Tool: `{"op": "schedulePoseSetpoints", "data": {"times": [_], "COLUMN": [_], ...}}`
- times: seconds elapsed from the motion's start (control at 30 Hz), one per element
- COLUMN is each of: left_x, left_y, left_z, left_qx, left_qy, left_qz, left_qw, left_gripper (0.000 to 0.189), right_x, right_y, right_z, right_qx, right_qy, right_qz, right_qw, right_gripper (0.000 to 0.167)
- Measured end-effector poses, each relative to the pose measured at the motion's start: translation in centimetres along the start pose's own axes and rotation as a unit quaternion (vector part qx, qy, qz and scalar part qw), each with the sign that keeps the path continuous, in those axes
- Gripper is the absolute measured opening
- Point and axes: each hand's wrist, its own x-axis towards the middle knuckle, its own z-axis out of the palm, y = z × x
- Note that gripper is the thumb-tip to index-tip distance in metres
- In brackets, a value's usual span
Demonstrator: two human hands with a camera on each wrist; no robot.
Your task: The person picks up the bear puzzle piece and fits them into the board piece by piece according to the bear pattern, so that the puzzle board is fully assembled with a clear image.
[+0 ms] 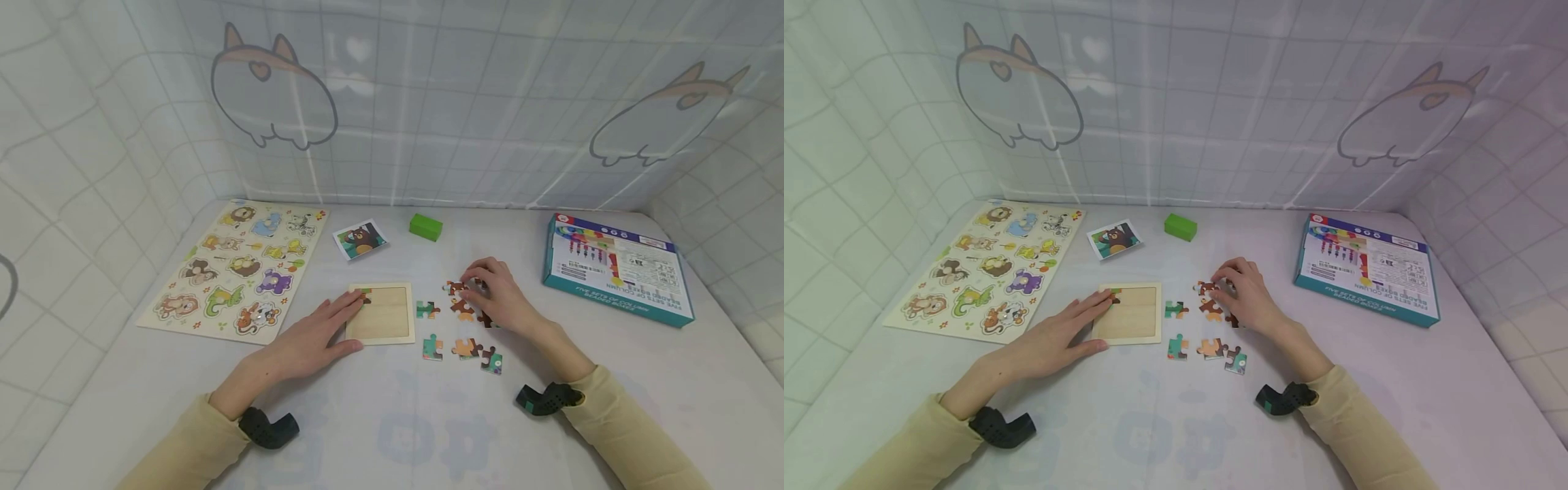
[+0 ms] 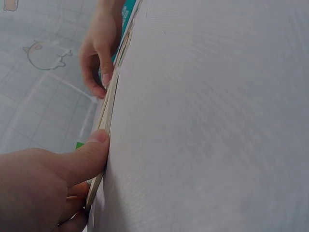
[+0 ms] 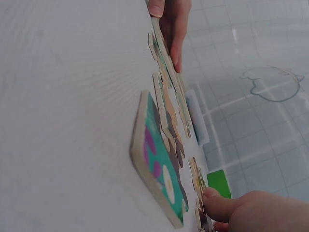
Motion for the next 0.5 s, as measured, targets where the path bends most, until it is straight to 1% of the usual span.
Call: {"op": "schedulePoseSetpoints", "data": {"times": [0.1, 0.5], "left_x": [-0.01, -0.02], "left_y": [-0.05, -0.07], "left_z": [0.03, 0.04], "left_qx": [-0.001, -0.001], "left_qy": [-0.001, -0.003], "left_qz": [-0.001, -0.003], "left_qw": [1.0, 1.0], "left_gripper": [0.075, 0.076], "right_x": [-0.02, -0.03], "right_y": [-0.07, 0.32], "right_z": [0.01, 0.33], "right_qx": [-0.001, -0.01], "right_qy": [0.002, 0.021], "right_qz": [-0.002, -0.032], "right_qw": [1.0, 0.9992], "right_gripper": [0.017, 0.018]}}
